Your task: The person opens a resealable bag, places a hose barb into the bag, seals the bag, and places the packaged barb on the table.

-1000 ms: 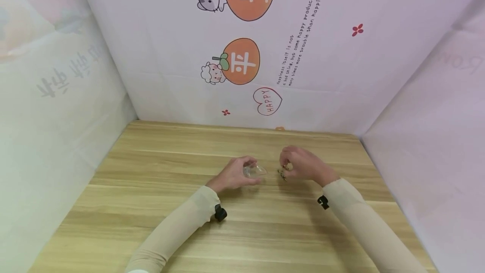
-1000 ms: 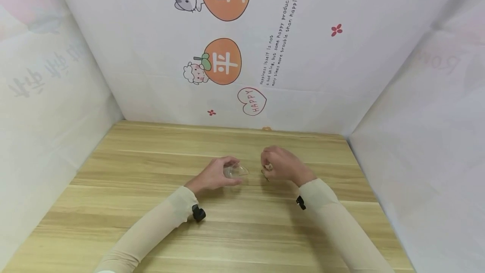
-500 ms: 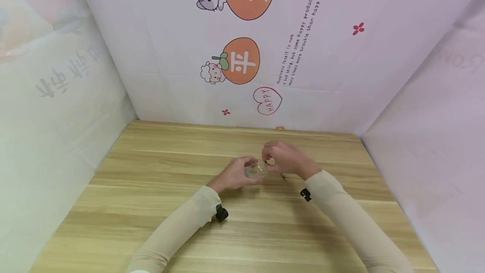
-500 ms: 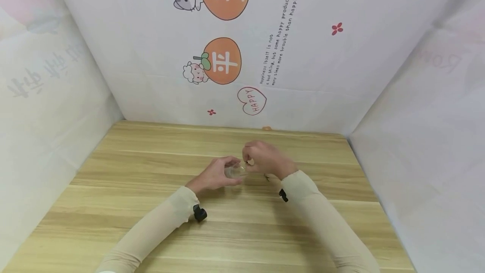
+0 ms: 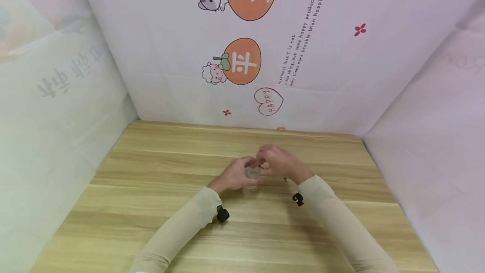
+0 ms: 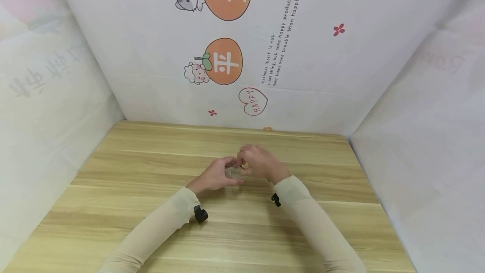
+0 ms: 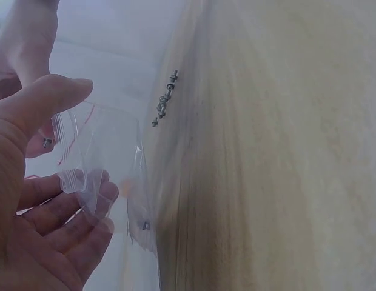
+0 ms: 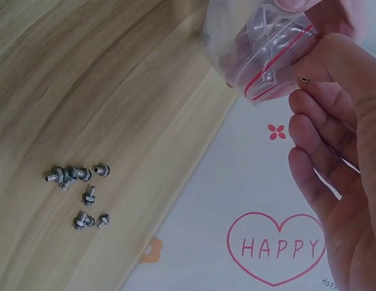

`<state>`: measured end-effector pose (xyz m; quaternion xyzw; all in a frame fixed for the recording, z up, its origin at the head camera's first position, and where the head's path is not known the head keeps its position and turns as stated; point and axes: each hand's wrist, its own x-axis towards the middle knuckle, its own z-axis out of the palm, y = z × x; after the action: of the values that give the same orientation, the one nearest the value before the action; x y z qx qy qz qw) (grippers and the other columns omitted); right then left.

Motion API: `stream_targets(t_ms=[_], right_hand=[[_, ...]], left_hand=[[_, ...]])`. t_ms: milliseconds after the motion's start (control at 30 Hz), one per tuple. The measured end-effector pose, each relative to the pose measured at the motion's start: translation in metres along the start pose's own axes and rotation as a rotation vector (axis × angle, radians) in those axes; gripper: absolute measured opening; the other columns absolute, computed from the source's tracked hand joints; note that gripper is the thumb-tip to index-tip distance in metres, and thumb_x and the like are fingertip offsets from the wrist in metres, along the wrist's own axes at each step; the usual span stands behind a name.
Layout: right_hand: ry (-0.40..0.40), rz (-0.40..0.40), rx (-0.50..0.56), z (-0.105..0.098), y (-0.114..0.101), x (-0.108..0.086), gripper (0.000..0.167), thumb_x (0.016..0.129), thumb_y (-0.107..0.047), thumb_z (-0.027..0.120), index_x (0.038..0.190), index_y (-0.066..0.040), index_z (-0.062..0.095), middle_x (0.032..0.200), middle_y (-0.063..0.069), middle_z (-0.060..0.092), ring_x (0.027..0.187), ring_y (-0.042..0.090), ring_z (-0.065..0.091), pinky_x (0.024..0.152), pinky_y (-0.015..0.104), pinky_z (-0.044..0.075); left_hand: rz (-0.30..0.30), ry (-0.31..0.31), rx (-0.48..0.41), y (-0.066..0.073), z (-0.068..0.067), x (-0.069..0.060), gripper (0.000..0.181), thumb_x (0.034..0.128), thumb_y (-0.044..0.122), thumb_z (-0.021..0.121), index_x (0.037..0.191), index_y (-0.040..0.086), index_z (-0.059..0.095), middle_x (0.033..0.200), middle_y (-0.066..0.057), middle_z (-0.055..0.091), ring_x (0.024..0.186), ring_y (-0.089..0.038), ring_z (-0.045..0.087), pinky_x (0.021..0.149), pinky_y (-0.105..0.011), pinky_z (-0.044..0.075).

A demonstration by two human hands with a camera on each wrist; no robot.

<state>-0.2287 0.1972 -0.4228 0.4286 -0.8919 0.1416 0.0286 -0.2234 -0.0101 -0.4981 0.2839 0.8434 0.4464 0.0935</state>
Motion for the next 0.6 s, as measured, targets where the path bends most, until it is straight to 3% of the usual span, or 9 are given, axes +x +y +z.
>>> stream_targets(t_ms=[300, 600], right_hand=[[0.024, -0.002, -0.006, -0.003, 0.002, -0.011, 0.02, 0.088, -0.009, 0.082, 0.106, -0.004, 0.081, 0.102, 0.009, 0.075, 0.096, 0.026, 0.073, 0.088, 0.036, 0.064], [0.033, 0.071, -0.046, -0.008, 0.017, -0.034, 0.027, 0.086, -0.012, 0.086, 0.11, -0.001, 0.079, 0.107, 0.01, 0.073, 0.099, 0.024, 0.071, 0.087, 0.041, 0.063]], left_hand=[[-0.001, 0.005, -0.02, 0.001, -0.001, -0.003, 0.066, 0.0873, 0.034, 0.088, 0.141, 0.005, 0.062, 0.137, -0.008, 0.07, 0.132, -0.027, 0.064, 0.113, -0.045, 0.053], [-0.03, 0.026, -0.045, -0.001, 0.0, -0.003, 0.07, 0.0841, 0.031, 0.091, 0.143, 0.007, 0.061, 0.138, -0.009, 0.07, 0.131, -0.026, 0.065, 0.113, -0.044, 0.053]])
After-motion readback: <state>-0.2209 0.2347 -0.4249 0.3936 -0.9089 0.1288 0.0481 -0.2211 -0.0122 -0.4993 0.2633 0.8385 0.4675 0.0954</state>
